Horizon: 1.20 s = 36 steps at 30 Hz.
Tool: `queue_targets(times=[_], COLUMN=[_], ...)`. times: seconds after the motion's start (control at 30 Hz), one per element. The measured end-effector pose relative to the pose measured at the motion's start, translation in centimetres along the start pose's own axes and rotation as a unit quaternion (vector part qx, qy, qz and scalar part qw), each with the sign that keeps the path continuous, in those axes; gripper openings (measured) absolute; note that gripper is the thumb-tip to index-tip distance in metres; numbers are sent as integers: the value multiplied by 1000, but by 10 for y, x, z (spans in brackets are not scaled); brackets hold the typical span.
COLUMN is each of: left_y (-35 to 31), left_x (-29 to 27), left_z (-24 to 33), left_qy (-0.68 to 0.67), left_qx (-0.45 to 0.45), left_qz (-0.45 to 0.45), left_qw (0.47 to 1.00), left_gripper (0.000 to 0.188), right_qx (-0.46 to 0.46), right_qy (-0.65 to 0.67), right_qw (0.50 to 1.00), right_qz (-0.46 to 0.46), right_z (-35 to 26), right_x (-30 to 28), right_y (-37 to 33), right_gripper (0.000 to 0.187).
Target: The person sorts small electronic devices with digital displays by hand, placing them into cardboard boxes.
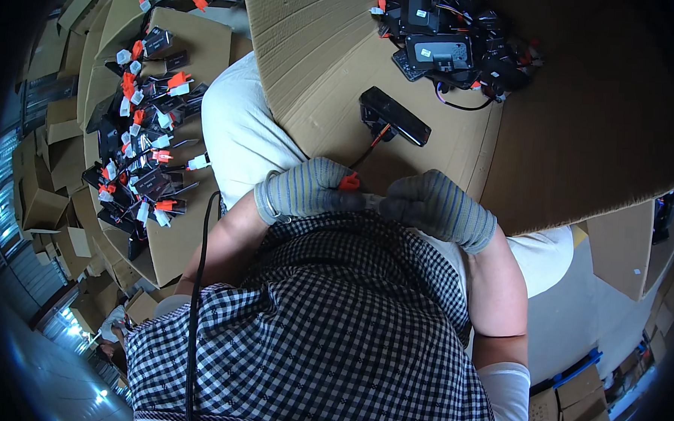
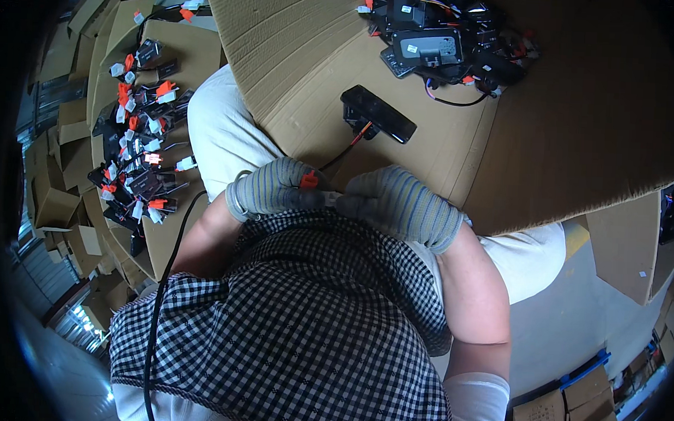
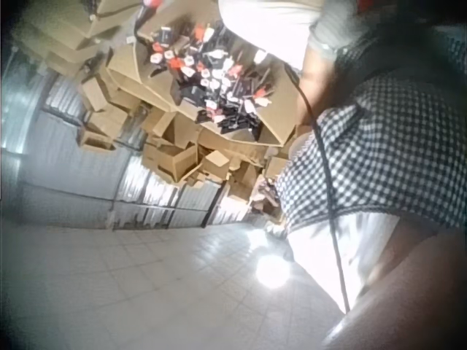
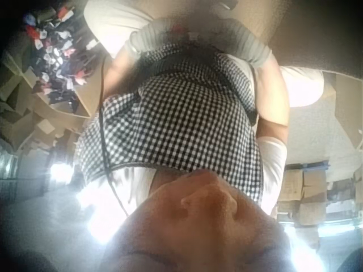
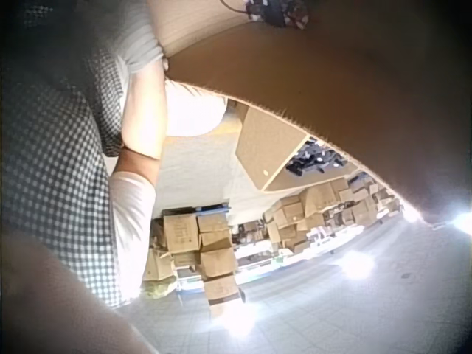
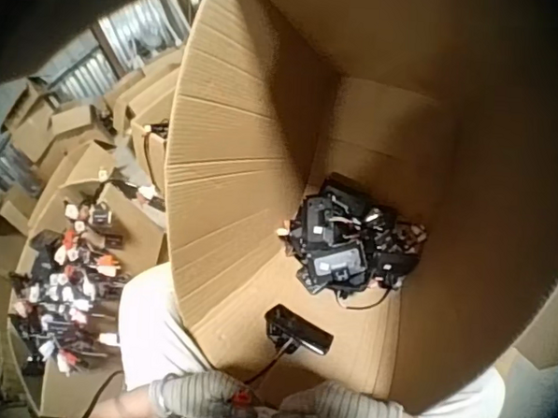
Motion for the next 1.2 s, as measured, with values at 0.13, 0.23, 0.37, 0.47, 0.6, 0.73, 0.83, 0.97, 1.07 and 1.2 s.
queue_targets(times=[0.13,0.23,0.37,0.47,0.6,0.73,0.83,0.97,1.07,1.2], left_y=[1,3,11,47,115,152,135,67,14,-81], left_x=[1,2,9,-14,-9,27,21,4,-20,-69], left_z=[7,20,-25,-82,-94,-130,-109,-78,-55,-31], left_qy=[-40,-103,-56,-116,-270,-183,-226,-488,-485,-598], left_qx=[34,-130,3,-79,-515,-463,-455,-212,-127,21], left_qz=[1,-97,-152,235,101,123,85,86,167,348], left_qw=[999,981,987,962,807,859,857,842,849,722], left_gripper=[23,22,35,46,46,35,26,31,50,48], right_qx=[-56,-49,-108,-89,-155,-139,-139,-219,-235,-162], right_qy=[-57,-51,-15,-24,47,87,87,65,51,44], right_qw=[997,996,985,970,954,927,927,936,947,983], right_qz=[-22,-46,-137,-223,-253,-336,-337,-268,-213,-79], right_z=[1,-2,8,-8,5,-4,-7,-10,-4,-15], right_x=[0,1,23,36,49,47,40,40,33,31], right_y=[0,2,0,7,7,13,13,11,4,-3], right_gripper=[19,19,22,25,24,16,16,20,21,26])
Point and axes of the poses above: each hand's wrist, its own y-axis towards the middle knuckle, its own x-axis out of the palm, z = x × y, the point moved 3 cm from there along y, towards the middle knuckle, and after that the axes turned 13 degrees about -x, right-handed, at the moved point
